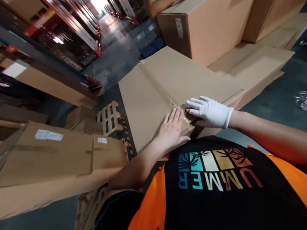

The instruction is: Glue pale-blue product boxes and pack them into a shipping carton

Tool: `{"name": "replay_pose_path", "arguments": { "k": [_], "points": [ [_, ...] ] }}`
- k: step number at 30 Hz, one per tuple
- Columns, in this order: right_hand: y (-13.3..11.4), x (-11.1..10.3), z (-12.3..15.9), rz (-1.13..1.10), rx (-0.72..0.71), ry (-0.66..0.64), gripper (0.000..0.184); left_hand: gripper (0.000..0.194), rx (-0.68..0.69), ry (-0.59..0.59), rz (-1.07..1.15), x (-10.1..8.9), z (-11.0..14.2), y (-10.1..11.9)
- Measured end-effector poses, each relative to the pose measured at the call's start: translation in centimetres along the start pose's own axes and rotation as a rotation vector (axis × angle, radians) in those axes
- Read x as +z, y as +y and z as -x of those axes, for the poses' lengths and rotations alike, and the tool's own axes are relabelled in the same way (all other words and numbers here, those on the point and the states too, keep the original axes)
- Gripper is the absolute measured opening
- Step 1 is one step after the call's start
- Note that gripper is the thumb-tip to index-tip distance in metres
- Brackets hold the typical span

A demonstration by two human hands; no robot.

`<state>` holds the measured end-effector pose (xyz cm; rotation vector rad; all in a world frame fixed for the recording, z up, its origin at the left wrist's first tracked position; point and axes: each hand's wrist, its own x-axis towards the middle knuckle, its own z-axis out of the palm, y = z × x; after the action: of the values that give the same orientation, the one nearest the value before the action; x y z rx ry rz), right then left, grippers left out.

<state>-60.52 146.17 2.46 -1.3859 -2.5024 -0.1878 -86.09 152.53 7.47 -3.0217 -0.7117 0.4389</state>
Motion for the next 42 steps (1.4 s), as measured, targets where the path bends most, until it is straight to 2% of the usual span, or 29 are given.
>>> {"name": "replay_pose_path", "arguments": {
  "k": [4,7,9,12,17,22,27,35,40,42],
  "points": [
    [0.8,-0.6,-1.3,0.126,-0.117,0.014,0.041,0.118,-0.014,0.05,0.02,0.0,0.3,-0.1],
    [1.0,-1.2,-2.2,0.139,-0.156,-0.016,0.032,0.101,-0.043,0.095,0.021,-0.1,0.5,-0.4],
    [0.9,-1.4,-2.4,0.117,-0.146,-0.04,0.035,0.091,-0.057,0.124,0.015,-0.1,0.5,-0.5],
    [0.4,-1.3,-2.3,0.105,-0.14,-0.079,0.039,0.087,-0.077,0.134,0.01,0.3,0.3,-0.3],
    [-0.3,-0.7,-1.9,0.178,-0.187,-0.116,0.039,0.083,-0.115,0.068,0.013,0.9,-0.1,0.3],
    [0.0,-0.8,-1.5,0.122,-0.242,-0.082,0.038,0.08,-0.154,0.026,0.018,0.5,0.2,0.6],
    [0.5,-1.4,-1.5,0.089,-0.278,-0.053,0.04,0.08,-0.17,0.029,0.008,0.2,0.7,0.6],
    [0.1,-1.0,-1.5,0.078,-0.276,-0.074,0.036,0.081,-0.164,0.042,0.048,1.6,1.2,0.6],
    [0.2,-1.2,-1.5,0.01,-0.312,-0.121,0.034,0.084,-0.156,0.009,0.089,1.9,1.4,0.2],
    [0.0,-1.4,-1.5,-0.023,-0.292,-0.149,0.043,0.083,-0.149,-0.011,0.108,2.0,1.4,0.0]
  ]
}}
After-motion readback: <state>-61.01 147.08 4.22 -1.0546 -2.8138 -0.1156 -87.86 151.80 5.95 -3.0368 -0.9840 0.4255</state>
